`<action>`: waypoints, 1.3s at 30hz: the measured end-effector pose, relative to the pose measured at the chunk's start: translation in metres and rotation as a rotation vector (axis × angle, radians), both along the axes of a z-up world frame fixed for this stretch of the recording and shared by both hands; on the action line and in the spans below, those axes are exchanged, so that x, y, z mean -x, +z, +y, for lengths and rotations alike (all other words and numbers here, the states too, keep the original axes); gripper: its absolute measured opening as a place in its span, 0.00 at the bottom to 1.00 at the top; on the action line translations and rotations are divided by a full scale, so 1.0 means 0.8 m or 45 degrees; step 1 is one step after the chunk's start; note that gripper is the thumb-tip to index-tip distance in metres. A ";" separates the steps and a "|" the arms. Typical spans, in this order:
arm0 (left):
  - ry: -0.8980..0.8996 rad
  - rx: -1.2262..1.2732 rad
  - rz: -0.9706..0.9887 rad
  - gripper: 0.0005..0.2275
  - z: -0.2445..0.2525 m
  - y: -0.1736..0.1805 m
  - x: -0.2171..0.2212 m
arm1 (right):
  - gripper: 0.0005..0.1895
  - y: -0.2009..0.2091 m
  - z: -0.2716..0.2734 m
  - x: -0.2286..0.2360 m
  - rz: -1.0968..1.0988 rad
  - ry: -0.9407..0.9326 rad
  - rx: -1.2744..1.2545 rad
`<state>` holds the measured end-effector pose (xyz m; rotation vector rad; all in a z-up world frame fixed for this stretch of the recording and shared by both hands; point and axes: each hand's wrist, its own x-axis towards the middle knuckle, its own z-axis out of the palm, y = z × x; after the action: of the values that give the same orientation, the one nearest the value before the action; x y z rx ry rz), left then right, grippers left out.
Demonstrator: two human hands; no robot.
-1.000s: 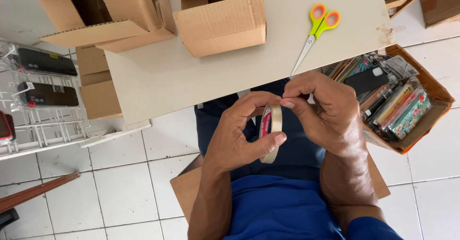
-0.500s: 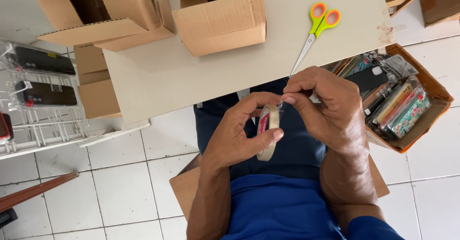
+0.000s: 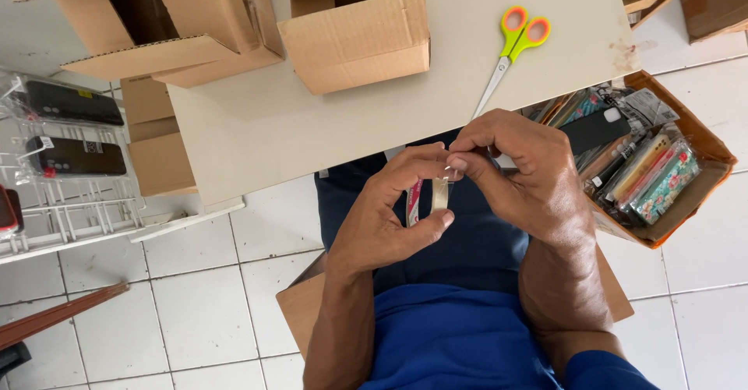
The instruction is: Assembling small cardboard boxes by folding them and securing them with adhesive tape.
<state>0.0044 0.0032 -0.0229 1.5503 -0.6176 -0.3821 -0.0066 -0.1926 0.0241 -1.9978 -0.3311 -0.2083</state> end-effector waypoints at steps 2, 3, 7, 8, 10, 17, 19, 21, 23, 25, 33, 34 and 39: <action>-0.018 0.031 0.017 0.18 0.001 0.006 -0.001 | 0.01 -0.008 -0.002 -0.002 -0.027 -0.010 0.010; -0.034 0.062 0.034 0.17 0.001 0.009 -0.002 | 0.02 -0.012 -0.003 -0.002 -0.056 -0.018 0.020; -0.063 0.157 0.092 0.16 0.004 0.002 -0.002 | 0.04 -0.026 -0.011 -0.011 -0.018 -0.075 0.024; -0.059 0.184 0.118 0.16 0.004 0.000 -0.003 | 0.14 -0.027 -0.013 -0.013 0.000 -0.044 0.011; -0.056 0.211 0.147 0.15 0.007 -0.006 -0.002 | 0.26 -0.035 -0.017 -0.019 0.021 -0.012 -0.001; -0.105 0.406 0.281 0.16 0.013 -0.019 0.000 | 0.21 -0.134 -0.091 -0.065 -0.109 -0.360 0.444; -0.093 0.415 0.280 0.16 0.013 -0.022 -0.003 | 0.19 -0.166 -0.110 -0.076 -0.147 -0.414 0.551; -0.043 0.397 0.338 0.15 0.013 -0.022 -0.002 | 0.21 -0.186 -0.117 -0.078 -0.143 -0.491 0.913; -0.012 0.404 0.330 0.15 0.015 -0.025 -0.004 | 0.22 -0.170 -0.120 -0.083 -0.093 -0.446 0.947; 0.013 0.416 0.321 0.15 0.015 -0.030 -0.005 | 0.24 -0.160 -0.128 -0.086 -0.043 -0.407 0.986; 0.122 0.374 0.432 0.15 0.018 -0.038 -0.011 | 0.15 -0.168 -0.164 -0.095 -0.028 -0.379 1.213; 0.122 0.375 0.428 0.15 0.019 -0.039 -0.011 | 0.15 -0.169 -0.165 -0.095 -0.033 -0.380 1.213; 0.080 0.474 0.439 0.14 0.021 -0.045 -0.012 | 0.14 -0.154 -0.163 -0.093 -0.139 -0.278 1.209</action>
<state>0.0140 0.0196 -0.0585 1.1122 -0.3449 -0.4468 0.0678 -0.3232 -0.0991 -2.9744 -0.3073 -0.3393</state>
